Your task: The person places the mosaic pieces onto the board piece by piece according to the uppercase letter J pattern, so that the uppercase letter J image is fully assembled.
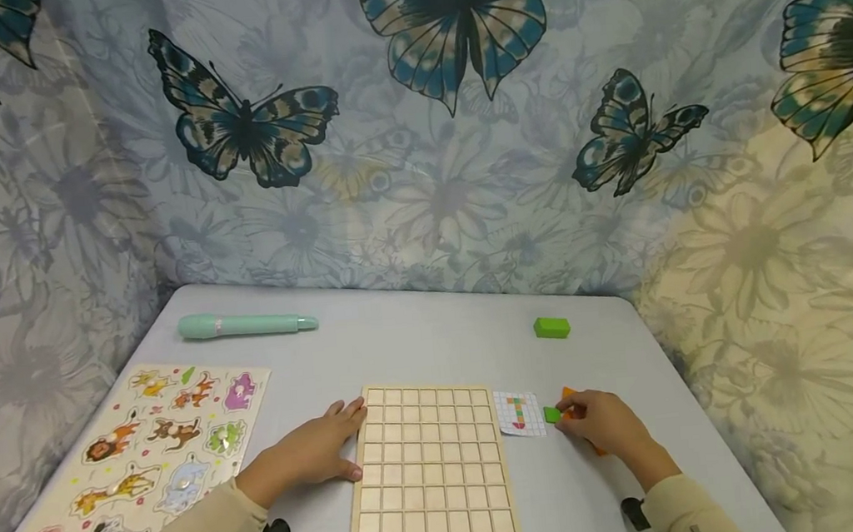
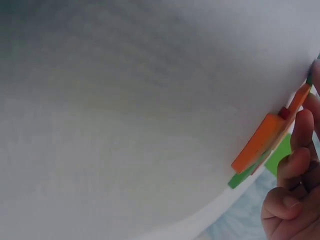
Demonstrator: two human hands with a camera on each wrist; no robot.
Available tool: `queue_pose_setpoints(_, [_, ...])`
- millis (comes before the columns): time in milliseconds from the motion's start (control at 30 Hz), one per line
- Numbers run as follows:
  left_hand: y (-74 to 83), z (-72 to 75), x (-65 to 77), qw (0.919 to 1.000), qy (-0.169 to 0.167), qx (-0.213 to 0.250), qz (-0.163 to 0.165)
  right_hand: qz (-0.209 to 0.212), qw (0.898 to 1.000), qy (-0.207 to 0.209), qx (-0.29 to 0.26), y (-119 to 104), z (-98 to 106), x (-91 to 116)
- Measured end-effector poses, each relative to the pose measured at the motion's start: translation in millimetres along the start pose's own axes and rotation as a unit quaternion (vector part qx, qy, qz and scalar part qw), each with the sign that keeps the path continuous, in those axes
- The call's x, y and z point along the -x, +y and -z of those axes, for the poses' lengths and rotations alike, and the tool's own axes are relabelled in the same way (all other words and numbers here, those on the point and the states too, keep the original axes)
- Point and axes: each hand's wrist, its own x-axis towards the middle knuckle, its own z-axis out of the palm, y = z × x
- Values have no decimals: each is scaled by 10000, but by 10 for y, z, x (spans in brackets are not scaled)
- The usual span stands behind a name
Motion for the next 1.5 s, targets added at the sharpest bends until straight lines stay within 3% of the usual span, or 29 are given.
queue_pose_setpoints(200, [14, 3, 5, 9999, 54, 76, 60, -159, 9996, 156, -185, 92, 111, -30])
queue_pose_setpoints(467, [3, -22, -6, 9999, 78, 28, 76, -488, 9988, 24, 80, 221, 135, -182])
queue_pose_setpoints(833, [10, 15, -8, 9999, 97, -38, 130, -182, 9987, -48, 481, 137, 142, -322])
queue_pose_setpoints(933, [0, -14, -23, 9998, 114, -108, 110, 12, 9987, 60, 514, -66, 101, -333])
queue_pose_setpoints(1033, [-10, -57, -40, 9996, 104, -234, 94, 600, 9970, 133, 462, -467, -30, -337])
queue_pose_setpoints(1167, [-14, -79, -59, 9992, 79, -375, 93, 1617, 9858, 2, 457, -1099, -302, -353])
queue_pose_setpoints(1267, [-13, -71, -75, 9990, 94, -417, 90, 2096, 9765, -193, 458, -1449, -485, -384])
queue_pose_setpoints(1500, [-15, -67, -82, 9987, 181, -456, 129, 2557, 9650, -239, 533, -1800, -729, -483])
